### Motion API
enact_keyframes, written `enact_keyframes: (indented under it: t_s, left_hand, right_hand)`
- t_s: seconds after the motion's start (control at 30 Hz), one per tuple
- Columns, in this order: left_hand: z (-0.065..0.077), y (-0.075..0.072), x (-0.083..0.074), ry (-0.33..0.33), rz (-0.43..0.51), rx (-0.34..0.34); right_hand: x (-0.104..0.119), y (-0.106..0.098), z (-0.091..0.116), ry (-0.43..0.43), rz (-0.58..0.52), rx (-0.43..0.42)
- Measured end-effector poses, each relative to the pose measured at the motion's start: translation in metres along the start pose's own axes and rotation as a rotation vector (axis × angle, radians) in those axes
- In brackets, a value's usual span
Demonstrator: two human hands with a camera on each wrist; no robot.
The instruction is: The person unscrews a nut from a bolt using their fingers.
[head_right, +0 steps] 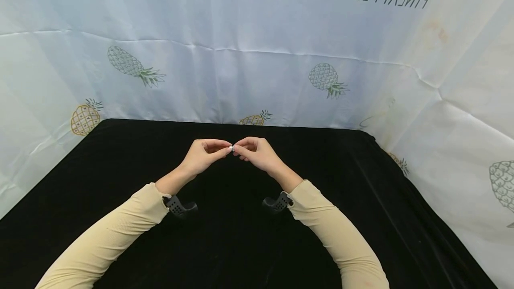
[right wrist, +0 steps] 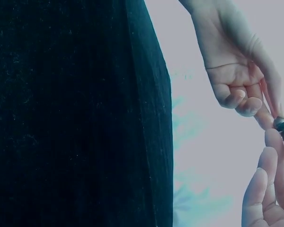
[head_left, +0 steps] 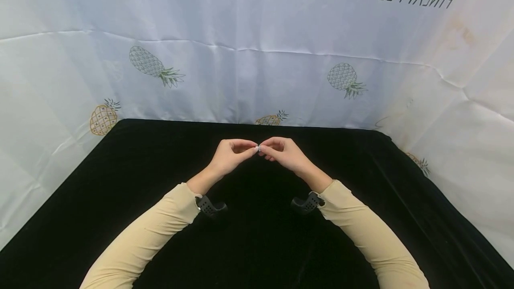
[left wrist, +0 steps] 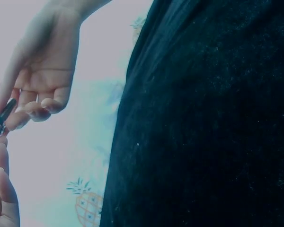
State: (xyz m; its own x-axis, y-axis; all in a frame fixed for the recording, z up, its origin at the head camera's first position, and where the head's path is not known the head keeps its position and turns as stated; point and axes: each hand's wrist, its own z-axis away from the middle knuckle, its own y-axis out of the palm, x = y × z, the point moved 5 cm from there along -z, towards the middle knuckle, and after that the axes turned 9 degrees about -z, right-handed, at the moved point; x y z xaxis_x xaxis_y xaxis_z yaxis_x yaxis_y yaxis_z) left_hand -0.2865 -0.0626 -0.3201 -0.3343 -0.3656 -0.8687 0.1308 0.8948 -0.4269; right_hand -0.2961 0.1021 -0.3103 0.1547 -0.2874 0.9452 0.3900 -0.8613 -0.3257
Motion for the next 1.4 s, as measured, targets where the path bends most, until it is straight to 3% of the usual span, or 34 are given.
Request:
enact_keyframes:
  t_s: [0.57, 0.77, 0.9, 1.0, 1.23, 1.4]
  left_hand:
    - [-0.0002, 0.0012, 0.0018, -0.047, 0.018, -0.010]
    - [-0.0001, 0.0023, 0.0052, -0.104, 0.027, -0.009]
    - [0.0004, 0.0020, 0.0044, -0.098, 0.031, -0.017]
    - [0.0004, 0.0016, 0.0031, -0.082, 0.034, -0.020]
    - [0.0003, 0.0017, 0.0019, -0.079, 0.041, -0.024]
    - [0.0011, 0.0018, 0.0009, -0.086, 0.046, -0.024]
  right_hand:
    - [0.0045, 0.0021, 0.0014, -0.054, -0.029, -0.015]
    - [0.0069, 0.0026, 0.0030, -0.128, -0.008, -0.020]
    - [0.0093, 0.0033, 0.0041, -0.177, -0.025, -0.008]
    - [0.0094, 0.0038, 0.0039, -0.176, -0.035, -0.001]
    - [0.0051, 0.0048, 0.0023, -0.072, 0.010, -0.042]
    - [0.0063, 0.0058, 0.0023, -0.098, 0.019, -0.032]
